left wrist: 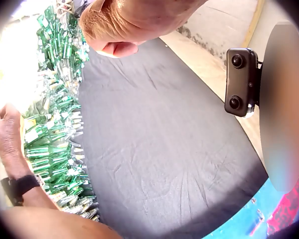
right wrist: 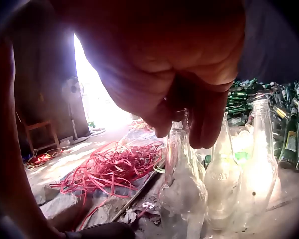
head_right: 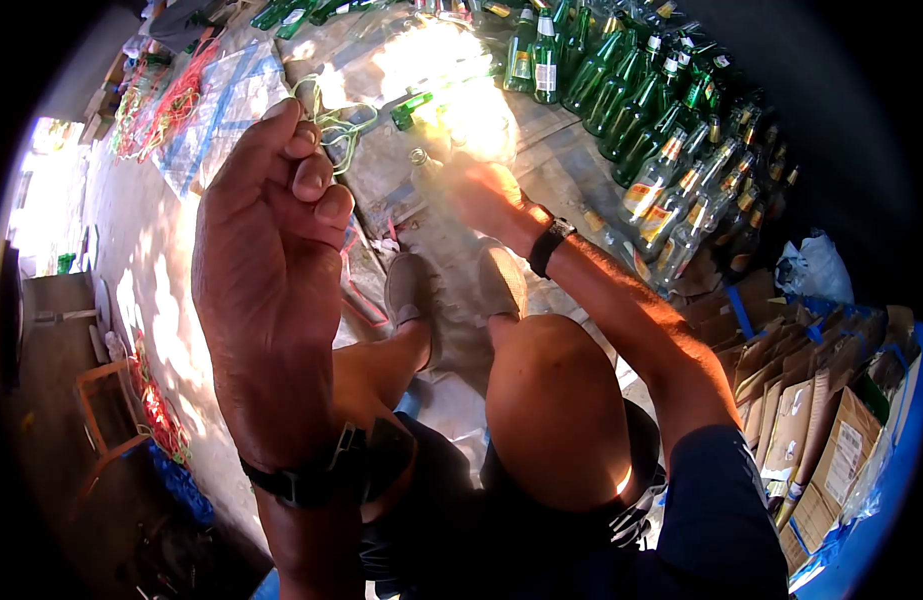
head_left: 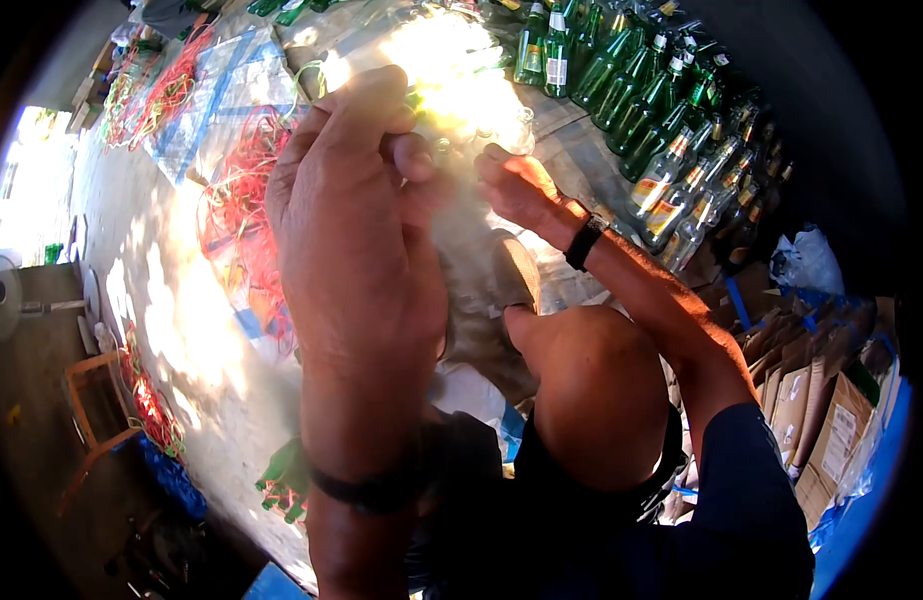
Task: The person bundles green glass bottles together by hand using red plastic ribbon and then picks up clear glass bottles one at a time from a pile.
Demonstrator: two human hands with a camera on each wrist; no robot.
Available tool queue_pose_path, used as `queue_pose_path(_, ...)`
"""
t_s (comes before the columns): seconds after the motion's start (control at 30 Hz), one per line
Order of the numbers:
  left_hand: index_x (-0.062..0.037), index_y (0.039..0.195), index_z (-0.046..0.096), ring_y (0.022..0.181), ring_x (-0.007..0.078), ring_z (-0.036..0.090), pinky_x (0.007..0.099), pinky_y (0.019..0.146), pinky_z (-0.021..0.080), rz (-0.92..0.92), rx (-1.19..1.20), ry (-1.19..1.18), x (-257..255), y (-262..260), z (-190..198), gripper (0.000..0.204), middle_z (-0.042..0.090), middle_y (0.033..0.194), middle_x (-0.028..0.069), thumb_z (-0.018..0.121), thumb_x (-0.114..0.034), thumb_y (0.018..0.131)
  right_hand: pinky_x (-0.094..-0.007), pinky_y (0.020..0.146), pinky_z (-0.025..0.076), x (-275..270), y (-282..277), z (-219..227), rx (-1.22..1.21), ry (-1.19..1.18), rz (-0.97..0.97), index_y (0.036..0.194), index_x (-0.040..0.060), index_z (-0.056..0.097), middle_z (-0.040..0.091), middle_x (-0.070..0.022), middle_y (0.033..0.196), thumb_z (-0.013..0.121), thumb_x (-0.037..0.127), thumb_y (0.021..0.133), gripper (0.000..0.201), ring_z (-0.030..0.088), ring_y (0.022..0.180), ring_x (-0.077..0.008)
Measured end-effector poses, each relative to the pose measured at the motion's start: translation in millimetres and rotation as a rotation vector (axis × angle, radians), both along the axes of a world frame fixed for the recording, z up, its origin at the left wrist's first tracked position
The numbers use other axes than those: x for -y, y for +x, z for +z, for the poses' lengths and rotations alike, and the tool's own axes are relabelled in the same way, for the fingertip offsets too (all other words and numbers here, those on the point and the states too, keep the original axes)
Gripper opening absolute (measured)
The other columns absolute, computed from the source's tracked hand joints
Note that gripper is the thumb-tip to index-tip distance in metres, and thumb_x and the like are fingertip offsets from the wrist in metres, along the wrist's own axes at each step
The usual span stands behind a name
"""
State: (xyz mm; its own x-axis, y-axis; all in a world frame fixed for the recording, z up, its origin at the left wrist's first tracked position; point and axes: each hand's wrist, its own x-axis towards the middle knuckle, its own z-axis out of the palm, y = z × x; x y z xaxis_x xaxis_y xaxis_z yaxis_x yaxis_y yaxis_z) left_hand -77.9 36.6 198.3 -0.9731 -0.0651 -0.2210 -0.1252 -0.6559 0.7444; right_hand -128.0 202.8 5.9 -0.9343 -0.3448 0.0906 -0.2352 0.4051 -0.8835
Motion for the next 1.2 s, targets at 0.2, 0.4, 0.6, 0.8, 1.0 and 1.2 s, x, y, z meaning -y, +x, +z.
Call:
queue_pose_path(0.2, -0.0065, 0.091, 0.062, 0.065, 0.0085, 0.051, 0.0234, 0.057, 0.039, -0.02, -0.021, 0.002, -0.5, 0.0, -2.6, 0.007, 0.06, 0.078, -0.0009, 0.066, -0.01, 0.096, -0.0355, 0.07, 0.05, 1.8, -19.8, -65.0, -0.189, 0.326, 0.039, 0.118, 0.0019, 0.062, 0.067, -0.0109, 0.096, 0.055, 0.031, 0.103, 0.034, 0.063, 0.083, -0.0176)
queue_pose_path(0.4, -0.0063, 0.091, 0.062, 0.065, 0.0084, 0.05, 0.023, 0.057, 0.037, -0.018, -0.046, -0.085, -4.1, 6.5, 3.9, 0.008, 0.06, 0.078, -0.0006, 0.066, -0.01, 0.096, -0.0371, 0.076, 0.052, 12.5, -21.6, -81.4, -0.017, -0.012, 0.006, 0.129, 0.0007, 0.056, 0.066, -0.0167, 0.112, 0.052, 0.013, 0.1, 0.033, 0.064, 0.087, -0.0224)
queue_pose_path(0.6, -0.0047, 0.096, 0.061, 0.067, 0.0088, 0.049, 0.0227, 0.056, 0.036, -0.023, -0.155, -0.24, -7.0, 8.7, 5.2, 0.006, 0.06, 0.082, 0.0011, 0.066, -0.008, 0.096, -0.0397, 0.08, 0.053, 15.3, -16.8, -99.7, -0.293, 0.381, 0.029, 0.117, -0.0005, 0.056, 0.061, -0.0168, 0.099, 0.051, 0.005, 0.092, 0.026, 0.064, 0.086, -0.0303)
queue_pose_path(0.8, -0.0022, 0.105, 0.061, 0.069, 0.008, 0.049, 0.0226, 0.056, 0.039, -0.017, 0.01, -0.037, -0.4, 5.4, 4.0, 0.01, 0.06, 0.088, 0.0019, 0.063, -0.01, 0.099, -0.0388, 0.075, 0.05, 20.2, -4.3, -106.8, -0.277, 0.057, -0.131, 0.107, 0.0049, 0.054, 0.055, -0.0128, 0.093, 0.046, 0.026, 0.104, 0.023, 0.06, 0.08, -0.0268)
queue_pose_path(1.0, -0.0026, 0.104, 0.058, 0.069, 0.0084, 0.048, 0.023, 0.056, 0.04, -0.011, 0.021, -0.087, 1.0, 4.6, 4.5, 0.01, 0.057, 0.088, 0.002, 0.06, -0.012, 0.101, -0.0386, 0.076, 0.053, 1.1, 5.6, -128.4, -0.311, 0.22, -0.13, 0.122, 0.0051, 0.057, 0.058, -0.0171, 0.105, 0.051, 0.008, 0.095, 0.028, 0.061, 0.09, -0.0314)
queue_pose_path(1.2, -0.0016, 0.107, 0.057, 0.069, 0.0091, 0.045, 0.0237, 0.056, 0.038, -0.02, 0.033, -0.12, -7.9, 10.8, 13.2, 0.012, 0.055, 0.09, 0.0026, 0.059, -0.012, 0.102, -0.0452, 0.082, 0.053, -90.3, 13.8, -175.9, -0.263, 0.603, -0.558, 0.114, 0.0068, 0.06, 0.063, -0.0202, 0.104, 0.059, 0.013, 0.088, 0.027, 0.063, 0.096, -0.0338)
